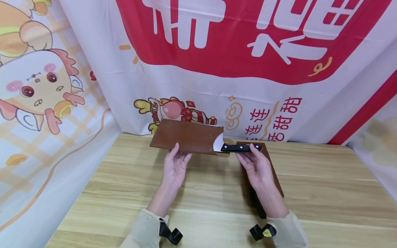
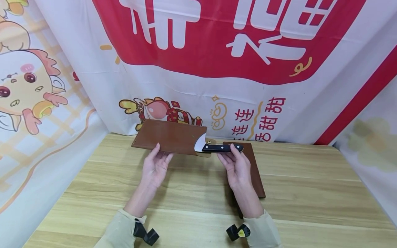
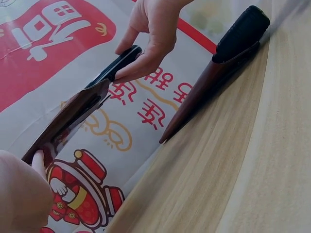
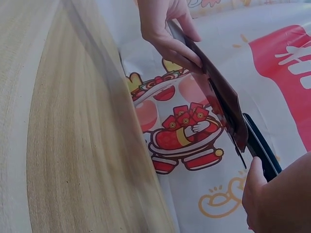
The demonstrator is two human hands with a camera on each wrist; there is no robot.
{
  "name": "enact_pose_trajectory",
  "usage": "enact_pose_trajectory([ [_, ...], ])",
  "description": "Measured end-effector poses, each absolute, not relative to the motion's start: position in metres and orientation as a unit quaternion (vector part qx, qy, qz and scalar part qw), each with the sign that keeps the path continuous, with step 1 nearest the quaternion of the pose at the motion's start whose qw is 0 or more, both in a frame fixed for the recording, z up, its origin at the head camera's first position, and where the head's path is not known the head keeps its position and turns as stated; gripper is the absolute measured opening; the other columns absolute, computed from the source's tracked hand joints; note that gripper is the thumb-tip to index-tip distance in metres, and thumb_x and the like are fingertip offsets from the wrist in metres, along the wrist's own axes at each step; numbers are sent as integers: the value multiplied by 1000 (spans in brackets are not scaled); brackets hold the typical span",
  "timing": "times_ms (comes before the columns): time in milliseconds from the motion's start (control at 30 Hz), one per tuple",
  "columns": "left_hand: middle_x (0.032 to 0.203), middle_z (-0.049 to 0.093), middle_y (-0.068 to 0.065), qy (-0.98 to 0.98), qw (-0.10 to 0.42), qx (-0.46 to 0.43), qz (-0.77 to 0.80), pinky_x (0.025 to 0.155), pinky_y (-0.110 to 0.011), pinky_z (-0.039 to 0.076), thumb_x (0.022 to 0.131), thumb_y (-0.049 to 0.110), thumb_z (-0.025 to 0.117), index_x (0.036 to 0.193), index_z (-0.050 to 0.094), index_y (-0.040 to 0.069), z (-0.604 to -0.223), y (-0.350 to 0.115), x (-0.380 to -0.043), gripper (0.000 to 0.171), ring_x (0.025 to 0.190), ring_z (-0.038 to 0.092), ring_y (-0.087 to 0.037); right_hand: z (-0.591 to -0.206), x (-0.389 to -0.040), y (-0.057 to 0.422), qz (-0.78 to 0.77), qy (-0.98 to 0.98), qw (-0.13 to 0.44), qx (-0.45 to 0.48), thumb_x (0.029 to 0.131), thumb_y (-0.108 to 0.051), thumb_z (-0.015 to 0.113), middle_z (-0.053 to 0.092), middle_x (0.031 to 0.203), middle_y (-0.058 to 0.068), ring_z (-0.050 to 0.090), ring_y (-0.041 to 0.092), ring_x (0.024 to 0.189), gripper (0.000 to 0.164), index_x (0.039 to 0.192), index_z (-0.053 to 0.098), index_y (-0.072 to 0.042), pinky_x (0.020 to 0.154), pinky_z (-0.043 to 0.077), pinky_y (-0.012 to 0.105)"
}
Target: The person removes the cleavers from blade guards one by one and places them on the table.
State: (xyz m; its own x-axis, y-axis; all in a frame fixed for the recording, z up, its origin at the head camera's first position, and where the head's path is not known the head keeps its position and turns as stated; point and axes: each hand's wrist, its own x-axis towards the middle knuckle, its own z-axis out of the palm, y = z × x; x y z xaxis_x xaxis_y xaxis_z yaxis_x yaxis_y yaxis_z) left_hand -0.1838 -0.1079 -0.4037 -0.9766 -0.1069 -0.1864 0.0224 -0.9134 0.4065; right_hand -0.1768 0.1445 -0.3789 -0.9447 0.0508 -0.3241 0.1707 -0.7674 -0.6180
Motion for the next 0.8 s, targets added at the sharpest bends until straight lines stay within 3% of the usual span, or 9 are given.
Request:
enact_pose_trajectory([
  [233, 113, 62, -10, -207, 40, 97, -973, 96, -37, 57, 108, 7, 52, 121, 47, 5, -403, -111, -185, 14, 102, 67, -24, -378, -178, 147, -927, 333, 33, 170, 109, -19, 54, 70, 114, 11, 55, 25, 133, 56, 157, 28, -9, 109, 48, 40],
  [333, 110, 62, -9, -204, 40, 95, -974, 93, -36, 59, 108, 7, 52, 119, 47, 6, -402, -113, -185, 13, 99, 67, -23, -377, -178, 148, -931, 318, 38, 174, 109, -18, 53, 60, 139, 15, 50, 25, 139, 58, 160, 27, -13, 111, 46, 41],
  [467, 111, 62, -9, -194, 39, 100, -975, 93, -37, 59, 107, 7, 53, 120, 47, 6, -401, -116, -186, 14, 99, 67, -23, -376, -178, 150, -935, 304, 41, 180, 108, -18, 54, 51, 149, 16, 47, 24, 141, 51, 155, 34, -16, 114, 42, 42],
  [600, 112, 62, -9, -193, 42, 104, -975, 93, -37, 59, 107, 8, 53, 120, 47, 6, -399, -118, -187, 15, 100, 67, -23, -375, -177, 152, -934, 306, 39, 178, 108, -18, 56, 62, 136, 13, 51, 22, 137, 41, 146, 40, -15, 113, 43, 41],
  [800, 110, 63, -9, -186, 48, 101, -976, 93, -37, 59, 107, 8, 54, 119, 49, 7, -399, -122, -188, 12, 99, 68, -24, -375, -177, 155, -936, 305, 36, 173, 106, -18, 60, 73, 116, 10, 61, 21, 125, 52, 152, 36, -12, 111, 45, 40],
])
